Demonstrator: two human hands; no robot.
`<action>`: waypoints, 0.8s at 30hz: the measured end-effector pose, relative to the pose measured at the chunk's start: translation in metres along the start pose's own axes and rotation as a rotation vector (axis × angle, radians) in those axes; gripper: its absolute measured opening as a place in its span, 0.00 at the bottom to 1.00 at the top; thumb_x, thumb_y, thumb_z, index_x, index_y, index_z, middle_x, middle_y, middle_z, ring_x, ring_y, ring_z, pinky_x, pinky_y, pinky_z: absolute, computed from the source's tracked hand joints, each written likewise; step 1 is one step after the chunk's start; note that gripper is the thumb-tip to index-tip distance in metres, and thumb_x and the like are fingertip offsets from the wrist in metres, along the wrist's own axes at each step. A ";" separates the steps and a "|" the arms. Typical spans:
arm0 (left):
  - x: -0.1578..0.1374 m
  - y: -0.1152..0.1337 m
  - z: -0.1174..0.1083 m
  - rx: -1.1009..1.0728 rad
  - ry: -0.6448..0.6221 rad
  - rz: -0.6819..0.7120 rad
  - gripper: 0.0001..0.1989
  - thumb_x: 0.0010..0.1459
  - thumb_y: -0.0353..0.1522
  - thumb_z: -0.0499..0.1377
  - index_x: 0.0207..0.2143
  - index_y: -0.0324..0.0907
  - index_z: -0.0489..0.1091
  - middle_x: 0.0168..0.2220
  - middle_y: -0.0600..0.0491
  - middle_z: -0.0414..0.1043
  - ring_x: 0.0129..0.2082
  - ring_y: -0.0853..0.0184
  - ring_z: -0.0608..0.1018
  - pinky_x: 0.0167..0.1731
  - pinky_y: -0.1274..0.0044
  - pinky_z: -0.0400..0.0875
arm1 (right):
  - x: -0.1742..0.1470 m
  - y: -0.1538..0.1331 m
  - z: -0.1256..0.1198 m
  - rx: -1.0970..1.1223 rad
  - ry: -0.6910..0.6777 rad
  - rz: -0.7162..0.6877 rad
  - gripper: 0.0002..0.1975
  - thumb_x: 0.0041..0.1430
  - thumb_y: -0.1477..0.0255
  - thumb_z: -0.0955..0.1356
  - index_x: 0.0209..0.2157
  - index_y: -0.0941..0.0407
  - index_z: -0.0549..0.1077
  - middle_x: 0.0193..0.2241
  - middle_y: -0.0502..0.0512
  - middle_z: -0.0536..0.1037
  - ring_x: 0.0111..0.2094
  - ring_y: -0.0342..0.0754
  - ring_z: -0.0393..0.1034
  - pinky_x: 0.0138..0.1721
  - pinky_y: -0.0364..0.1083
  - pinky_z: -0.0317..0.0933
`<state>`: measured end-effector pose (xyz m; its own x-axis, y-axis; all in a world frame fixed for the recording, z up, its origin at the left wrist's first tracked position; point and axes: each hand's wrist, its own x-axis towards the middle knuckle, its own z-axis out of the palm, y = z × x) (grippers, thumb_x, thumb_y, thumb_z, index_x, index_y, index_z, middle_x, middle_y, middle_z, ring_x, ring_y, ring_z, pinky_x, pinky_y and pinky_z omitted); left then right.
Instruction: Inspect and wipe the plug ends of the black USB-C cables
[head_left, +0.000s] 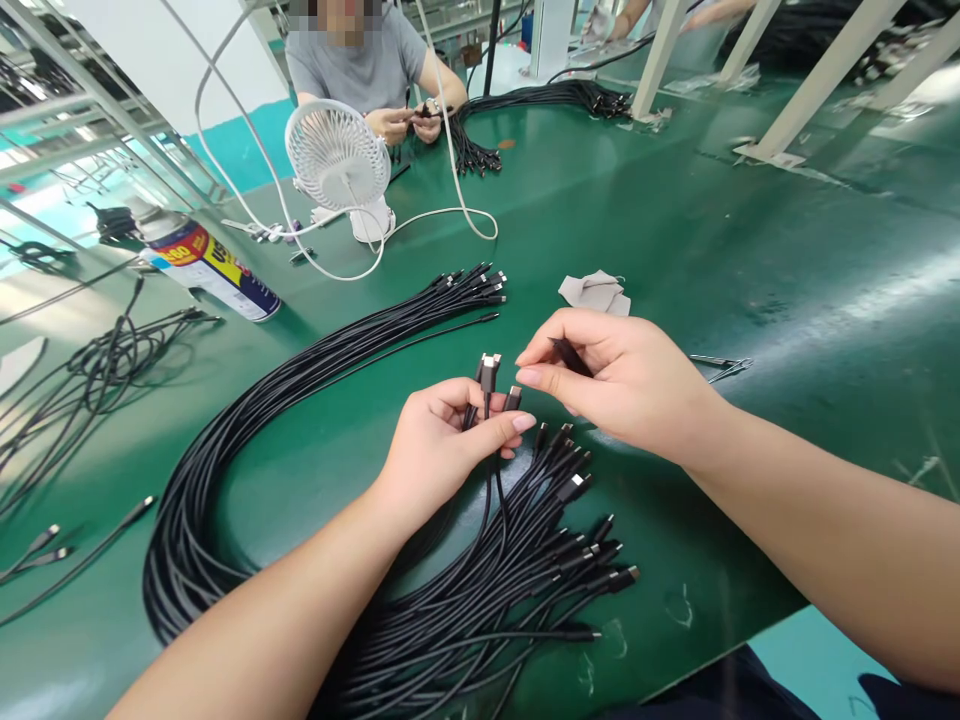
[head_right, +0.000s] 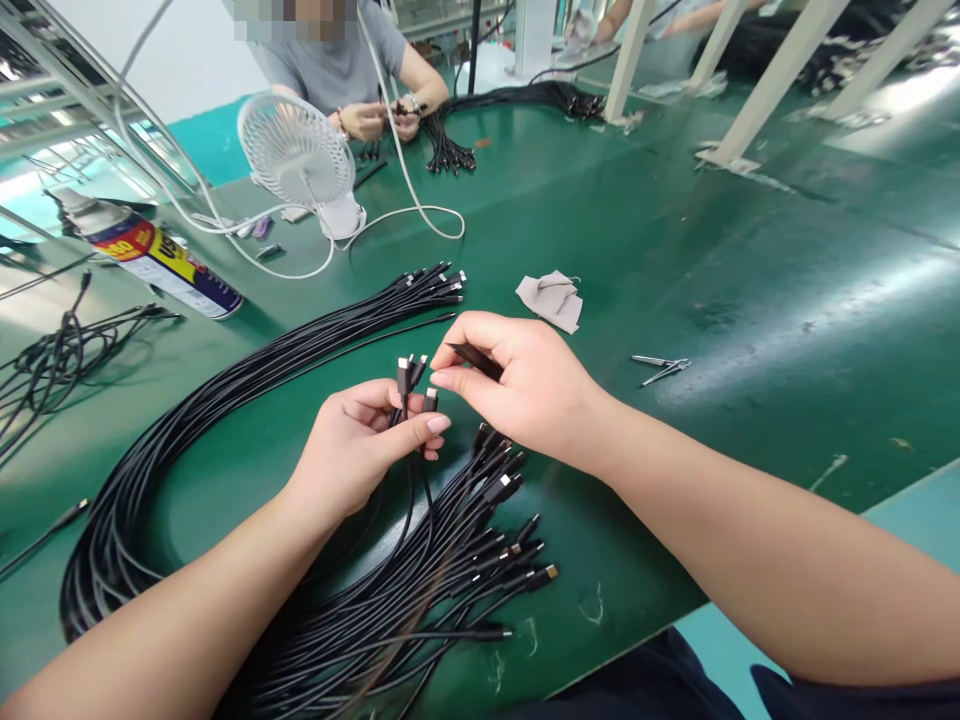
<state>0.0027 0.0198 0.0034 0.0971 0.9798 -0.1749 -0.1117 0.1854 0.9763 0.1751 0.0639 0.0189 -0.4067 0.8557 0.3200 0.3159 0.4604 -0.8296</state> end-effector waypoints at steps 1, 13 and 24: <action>0.000 0.000 0.000 -0.002 0.001 0.002 0.19 0.38 0.32 0.74 0.18 0.38 0.64 0.20 0.59 0.71 0.19 0.73 0.75 0.23 0.79 0.72 | 0.000 0.000 0.001 0.055 -0.011 0.043 0.04 0.57 0.74 0.68 0.29 0.57 0.71 0.24 0.49 0.73 0.25 0.42 0.64 0.26 0.42 0.58; 0.000 -0.005 -0.001 -0.017 0.065 0.006 0.11 0.48 0.35 0.71 0.29 0.37 0.75 0.32 0.52 0.78 0.27 0.68 0.81 0.30 0.76 0.78 | 0.005 0.003 -0.004 -0.207 -0.133 0.135 0.12 0.61 0.69 0.65 0.25 0.58 0.70 0.17 0.46 0.69 0.17 0.39 0.56 0.19 0.40 0.48; 0.001 -0.006 -0.004 0.066 -0.157 -0.071 0.14 0.54 0.41 0.66 0.32 0.37 0.79 0.18 0.56 0.69 0.20 0.74 0.69 0.24 0.79 0.67 | 0.011 0.009 -0.002 -0.025 -0.014 0.183 0.06 0.61 0.73 0.64 0.30 0.58 0.70 0.21 0.47 0.70 0.22 0.41 0.61 0.28 0.43 0.55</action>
<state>-0.0010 0.0196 -0.0031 0.2559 0.9397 -0.2270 -0.0343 0.2435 0.9693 0.1757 0.0781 0.0160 -0.3526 0.9223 0.1583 0.4068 0.3034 -0.8616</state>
